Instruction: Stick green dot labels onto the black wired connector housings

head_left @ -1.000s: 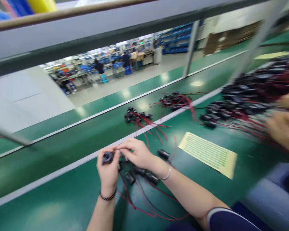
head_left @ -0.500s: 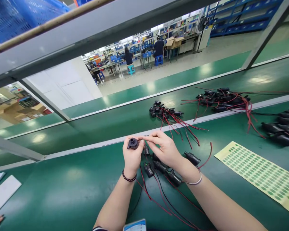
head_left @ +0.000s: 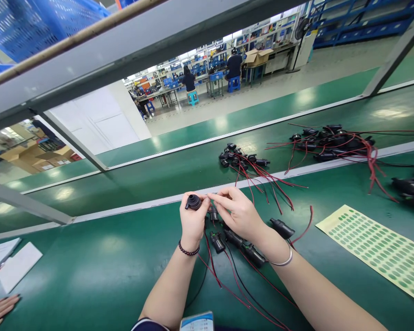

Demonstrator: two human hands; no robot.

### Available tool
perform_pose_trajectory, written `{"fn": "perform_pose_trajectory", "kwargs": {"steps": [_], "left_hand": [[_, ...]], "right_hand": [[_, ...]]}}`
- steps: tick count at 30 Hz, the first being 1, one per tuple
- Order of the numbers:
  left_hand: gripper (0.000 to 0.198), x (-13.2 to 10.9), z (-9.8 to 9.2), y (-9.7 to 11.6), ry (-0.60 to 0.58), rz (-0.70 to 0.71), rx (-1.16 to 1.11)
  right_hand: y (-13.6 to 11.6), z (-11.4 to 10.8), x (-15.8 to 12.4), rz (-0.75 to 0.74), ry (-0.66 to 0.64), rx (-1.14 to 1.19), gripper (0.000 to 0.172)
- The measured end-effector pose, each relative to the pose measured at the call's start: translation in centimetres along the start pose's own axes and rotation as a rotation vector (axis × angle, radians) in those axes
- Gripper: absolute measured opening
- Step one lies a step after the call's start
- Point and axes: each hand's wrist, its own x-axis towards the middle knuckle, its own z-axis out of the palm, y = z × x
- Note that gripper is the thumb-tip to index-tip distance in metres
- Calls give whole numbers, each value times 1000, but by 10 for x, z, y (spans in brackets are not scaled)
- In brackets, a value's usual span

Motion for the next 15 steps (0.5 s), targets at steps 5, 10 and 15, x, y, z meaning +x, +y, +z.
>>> {"fn": "perform_pose_trajectory", "kwargs": {"steps": [5,10,15], "left_hand": [[34,-2,2,3,3,-66,-66],[35,-2,4,5,15,-178,-185],[36,-4,6,6,10,-212,-241]], "right_hand": [[1,-1,0,190,22,146,21],[1,-1,4,394,8,313,4],[1,2,6,520,18,406,9]]}}
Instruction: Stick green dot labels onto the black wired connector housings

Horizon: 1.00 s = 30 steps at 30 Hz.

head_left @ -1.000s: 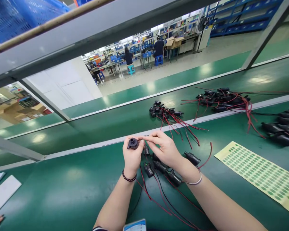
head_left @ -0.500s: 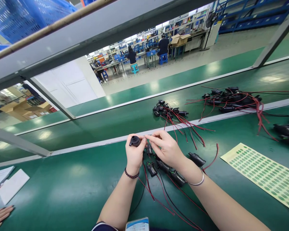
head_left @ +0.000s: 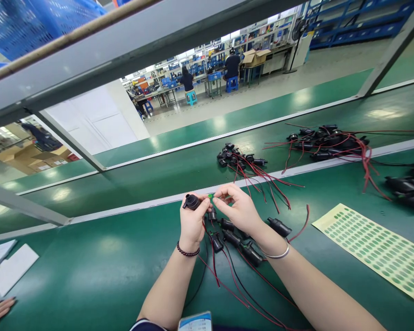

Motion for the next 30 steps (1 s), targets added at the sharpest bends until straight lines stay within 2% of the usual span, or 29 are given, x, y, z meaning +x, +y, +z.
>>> {"fn": "perform_pose_trajectory", "kwargs": {"steps": [6,10,19,25,30], "left_hand": [[36,-4,3,-4,-28,47,15],[36,-7,2,-7,-45,112,81],[38,-9,4,-13,-58,181,162],[37,-7,0,-15,-33,108,199],[32,-1,-5,-15,-115,15,148]], "right_hand": [[1,2,1,125,3,189,19],[3,4,1,179,-5,277,20],[9,9,-1,180,30,286,16],[6,1,1,155,36,274,18],[1,-7,4,247,5,435,18]]}}
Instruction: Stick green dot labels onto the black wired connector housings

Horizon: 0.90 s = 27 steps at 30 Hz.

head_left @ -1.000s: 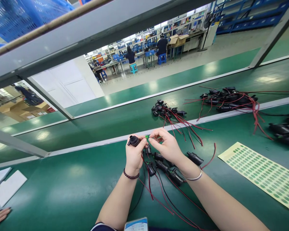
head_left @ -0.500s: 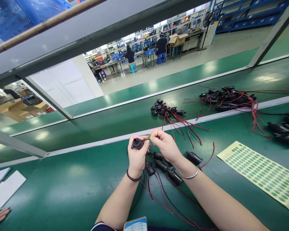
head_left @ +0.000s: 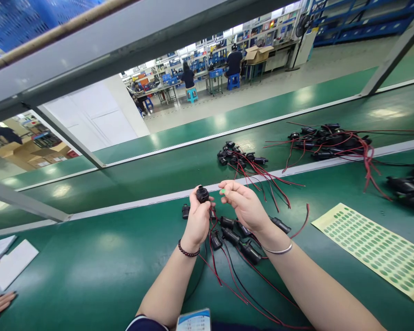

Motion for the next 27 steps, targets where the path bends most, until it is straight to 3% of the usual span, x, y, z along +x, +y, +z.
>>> {"fn": "perform_pose_trajectory", "kwargs": {"steps": [4,8,12,20,27], "left_hand": [[35,3,-2,4,-68,39,108],[41,4,-5,10,32,129,287],[25,4,-8,11,98,236,431],[30,8,-9,5,106,284,429],[26,6,-9,-6,14,332,376]], "right_hand": [[-8,-4,-2,66,-11,106,15],[-13,-3,-6,51,-72,39,16],[-10,6,-11,34,-106,-32,18],[-4,13,-14,26,-103,-90,17],[-5,15,-13,-18,-144,-99,16]]}}
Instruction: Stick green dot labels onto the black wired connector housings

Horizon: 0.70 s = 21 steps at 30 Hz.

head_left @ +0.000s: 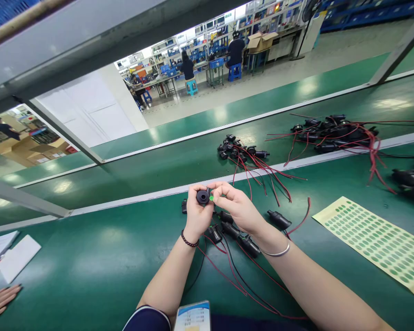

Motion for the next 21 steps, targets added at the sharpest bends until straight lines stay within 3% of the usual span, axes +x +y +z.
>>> {"fn": "perform_pose_trajectory", "kwargs": {"steps": [21], "left_hand": [[25,-5,4,-7,0,108,9]], "right_hand": [[-3,2,1,34,7,-77,10]]}}
